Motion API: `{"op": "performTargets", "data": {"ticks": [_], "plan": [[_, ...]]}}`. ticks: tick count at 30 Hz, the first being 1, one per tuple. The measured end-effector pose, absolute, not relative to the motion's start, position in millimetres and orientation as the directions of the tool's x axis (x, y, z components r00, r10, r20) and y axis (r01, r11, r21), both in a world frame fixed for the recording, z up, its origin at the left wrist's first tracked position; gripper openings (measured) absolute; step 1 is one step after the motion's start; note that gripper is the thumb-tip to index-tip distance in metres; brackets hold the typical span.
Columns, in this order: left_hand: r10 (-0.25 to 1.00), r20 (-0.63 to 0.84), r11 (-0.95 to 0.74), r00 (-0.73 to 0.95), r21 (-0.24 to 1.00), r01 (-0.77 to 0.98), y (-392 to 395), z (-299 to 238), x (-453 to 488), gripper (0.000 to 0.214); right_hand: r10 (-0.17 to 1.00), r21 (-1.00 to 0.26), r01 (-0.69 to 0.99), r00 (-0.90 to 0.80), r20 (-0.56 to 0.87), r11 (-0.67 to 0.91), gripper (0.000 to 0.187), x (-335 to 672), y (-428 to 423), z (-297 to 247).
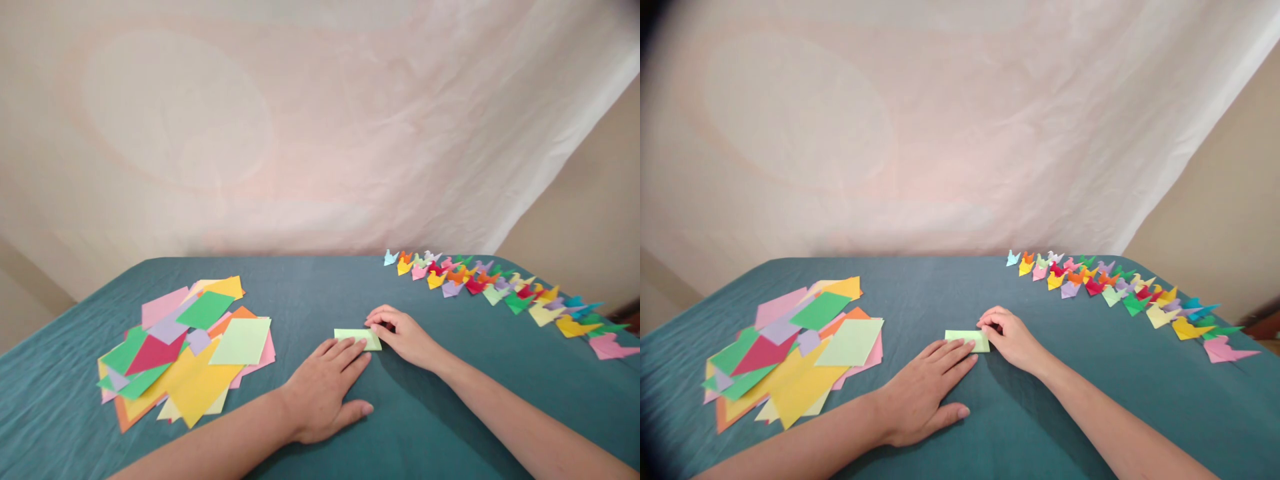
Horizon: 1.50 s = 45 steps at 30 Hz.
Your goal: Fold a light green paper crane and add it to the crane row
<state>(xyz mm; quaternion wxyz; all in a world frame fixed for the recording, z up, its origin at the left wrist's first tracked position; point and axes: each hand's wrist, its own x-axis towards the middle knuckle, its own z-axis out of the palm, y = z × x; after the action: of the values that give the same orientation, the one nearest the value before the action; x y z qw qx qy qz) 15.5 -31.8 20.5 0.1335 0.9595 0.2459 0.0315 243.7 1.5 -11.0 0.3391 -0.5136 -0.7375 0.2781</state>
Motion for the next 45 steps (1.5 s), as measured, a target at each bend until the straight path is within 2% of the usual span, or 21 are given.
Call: {"op": "performTargets", "data": {"ticks": [5,8,13,19,30,36,45], "plan": [[0.481,0.001,-0.847,0.877,0.259,0.464,-31.1,20.4,15.1,0.061,0.949,-0.746,0.588,-0.228,0.219,0.313,0.023,249.7,1.7,-11.2],[0.482,0.003,-0.847,0.876,0.258,0.465,-30.8,20.5,15.1,0.061,0.926,-0.707,0.600,-0.287,0.246,0.374,0.031,253.5,0.0,-8.3],[0.484,-0.003,-0.842,0.875,0.271,0.466,-31.1,20.9,15.0,0.062,0.860,-0.517,0.694,-0.467,0.207,0.501,0.053,258.4,-15.0,4.2],[0.477,0.003,-0.848,0.879,0.264,0.459,-30.8,20.4,15.4,0.061,0.839,-0.328,0.776,-0.530,0.124,0.539,0.071,258.1,-35.6,9.3],[0.501,-0.025,-0.824,0.865,0.292,0.486,-30.9,22.8,15.8,0.064,0.841,-0.275,0.796,-0.526,0.126,0.539,0.066,256.5,-39.9,4.4],[0.544,-0.040,-0.792,0.838,0.307,0.528,-29.8,21.9,16.0,0.064,0.837,-0.300,0.783,-0.528,0.141,0.544,0.065,257.5,-41.0,3.1],[0.535,-0.008,-0.800,0.845,0.316,0.510,-29.5,19.6,16.1,0.064,0.836,-0.248,0.803,-0.544,0.068,0.542,0.075,257.1,-41.7,7.4]]}}
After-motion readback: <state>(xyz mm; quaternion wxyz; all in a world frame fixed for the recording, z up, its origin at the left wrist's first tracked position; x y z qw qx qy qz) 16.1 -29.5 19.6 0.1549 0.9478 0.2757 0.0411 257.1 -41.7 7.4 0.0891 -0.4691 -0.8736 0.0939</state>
